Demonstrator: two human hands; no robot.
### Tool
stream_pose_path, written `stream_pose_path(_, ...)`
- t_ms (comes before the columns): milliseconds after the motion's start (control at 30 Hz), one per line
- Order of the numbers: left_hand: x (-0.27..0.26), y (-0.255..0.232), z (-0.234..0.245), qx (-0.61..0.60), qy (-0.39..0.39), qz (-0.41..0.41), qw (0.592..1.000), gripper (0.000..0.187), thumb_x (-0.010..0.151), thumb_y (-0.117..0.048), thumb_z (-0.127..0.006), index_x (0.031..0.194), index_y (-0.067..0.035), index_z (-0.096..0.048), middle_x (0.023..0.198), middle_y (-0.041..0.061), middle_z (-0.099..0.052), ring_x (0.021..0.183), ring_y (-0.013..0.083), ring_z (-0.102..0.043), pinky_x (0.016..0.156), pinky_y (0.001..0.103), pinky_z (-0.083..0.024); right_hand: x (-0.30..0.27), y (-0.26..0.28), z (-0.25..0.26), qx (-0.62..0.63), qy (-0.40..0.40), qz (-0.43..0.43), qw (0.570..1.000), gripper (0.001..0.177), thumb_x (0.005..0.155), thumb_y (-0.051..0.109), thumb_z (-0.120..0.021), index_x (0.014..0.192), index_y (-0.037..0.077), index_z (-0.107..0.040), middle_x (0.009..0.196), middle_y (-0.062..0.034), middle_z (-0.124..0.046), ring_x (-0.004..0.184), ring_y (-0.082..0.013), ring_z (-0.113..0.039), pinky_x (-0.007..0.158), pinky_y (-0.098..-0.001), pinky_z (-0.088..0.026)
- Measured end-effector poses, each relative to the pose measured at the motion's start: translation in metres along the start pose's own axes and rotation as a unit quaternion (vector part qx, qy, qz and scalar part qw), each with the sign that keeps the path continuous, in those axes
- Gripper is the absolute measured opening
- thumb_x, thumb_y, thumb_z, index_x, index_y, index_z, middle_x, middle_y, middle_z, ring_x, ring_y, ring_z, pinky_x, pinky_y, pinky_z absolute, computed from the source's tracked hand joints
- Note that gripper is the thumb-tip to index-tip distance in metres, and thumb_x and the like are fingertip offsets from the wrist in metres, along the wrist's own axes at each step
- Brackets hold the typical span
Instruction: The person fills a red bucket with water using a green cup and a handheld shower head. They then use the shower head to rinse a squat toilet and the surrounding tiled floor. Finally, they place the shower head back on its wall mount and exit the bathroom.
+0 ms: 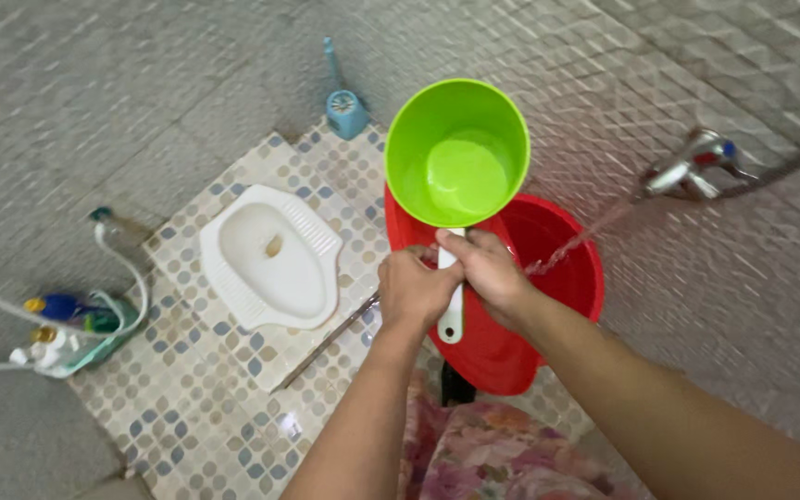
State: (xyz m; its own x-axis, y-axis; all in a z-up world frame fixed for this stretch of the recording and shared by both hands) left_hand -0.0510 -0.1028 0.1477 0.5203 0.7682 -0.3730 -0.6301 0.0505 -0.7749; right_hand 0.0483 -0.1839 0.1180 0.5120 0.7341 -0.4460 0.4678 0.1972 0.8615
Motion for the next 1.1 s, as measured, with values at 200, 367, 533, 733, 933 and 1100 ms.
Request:
stream_pose_path(200, -0.015, 0.057, 0.054, -0.019, -0.031, -0.111, 0.993, 0.056, 0.076, -0.033, -0.086, 0.12, -0.001, -0.071, 0.11, 0.026, -0.072, 0.105, 0.0367, -0.072, 0.091, 0.044, -0.055, -0.004, -0.018, -0.02, -0.077, -0.131, -0.013, 0.988, 0.028, 0.1, 0.026, -0.056, 0.118, 0.005, -0.059, 0.092, -0.0078, -0.069, 0.078, -0.016, -0.067, 0.07, -0.0332, -0.057)
stream_pose_path(367, -0.041, 0.134, 0.134, 0.002, -0.065, 0.002, 0.998, 0.074, 0.075, 0.005, -0.054, 0.146, -0.016, -0.054, 0.09, 0.027, -0.073, 0.085, 0.0425, -0.073, 0.081, 0.051, -0.055, -0.008, -0.06, -0.041, -0.064, -0.131, -0.116, 0.982, 0.021, 0.1, 0.021, -0.063, 0.112, 0.003, -0.06, 0.079, -0.0057, -0.062, 0.062, -0.0163, -0.06, 0.055, -0.0321, -0.054)
stream_pose_path(533, -0.054, 0.199, 0.212, 0.068, -0.123, 0.053, 0.989, 0.087, 0.081, -0.005, -0.065, 0.157, 0.0, -0.022, 0.097, 0.027, -0.072, 0.095, 0.0442, -0.071, 0.087, 0.05, -0.056, -0.046, -0.113, -0.05, -0.06, -0.262, -0.083, 0.96, 0.023, 0.096, 0.019, -0.07, 0.107, 0.002, -0.06, 0.075, -0.0064, -0.061, 0.058, -0.0184, -0.058, 0.048, -0.0327, -0.049)
stream_pose_path(733, -0.062, 0.22, 0.235, 0.092, -0.134, 0.119, 0.979, 0.036, 0.08, -0.012, -0.068, 0.116, -0.009, -0.066, 0.11, 0.022, -0.07, 0.106, 0.0434, -0.066, 0.092, 0.052, -0.052, -0.09, -0.105, 0.009, 0.009, -0.386, -0.015, 0.922, 0.021, 0.094, 0.014, -0.062, 0.111, 0.003, -0.056, 0.075, -0.0066, -0.06, 0.058, -0.0178, -0.06, 0.048, -0.0335, -0.051)
stream_pose_path(933, -0.061, 0.216, 0.201, 0.032, -0.219, 0.05, 0.974, 0.028, 0.08, -0.005, -0.066, 0.108, -0.001, -0.065, 0.102, 0.025, -0.071, 0.099, 0.044, -0.068, 0.09, 0.049, -0.053, -0.119, -0.119, 0.094, 0.149, -0.343, -0.086, 0.924, 0.014, 0.093, 0.01, -0.056, 0.106, 0.013, -0.056, 0.072, -0.0016, -0.058, 0.057, -0.0126, -0.06, 0.052, -0.0276, -0.052)
stream_pose_path(1100, -0.049, 0.205, 0.164, -0.04, -0.273, 0.041, 0.96, 0.022, 0.08, 0.001, -0.061, 0.101, 0.002, -0.063, 0.094, 0.022, -0.072, 0.086, 0.0373, -0.071, 0.084, 0.045, -0.054, -0.134, -0.162, 0.141, 0.112, -0.326, -0.154, 0.926, 0.008, 0.098, 0.018, -0.059, 0.104, 0.013, -0.057, 0.072, 0.0005, -0.056, 0.057, -0.0117, -0.056, 0.049, -0.0268, -0.05)
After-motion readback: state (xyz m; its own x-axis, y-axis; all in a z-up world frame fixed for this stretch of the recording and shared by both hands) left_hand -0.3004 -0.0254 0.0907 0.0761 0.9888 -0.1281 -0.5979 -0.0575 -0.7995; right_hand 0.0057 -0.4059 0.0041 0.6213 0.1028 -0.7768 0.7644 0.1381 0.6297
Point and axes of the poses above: each hand's wrist, its own x-axis towards the middle knuckle, its own z-axis out of the back of the hand, y = z × x, the point moved 4 cm from there along x, towards the middle knuckle
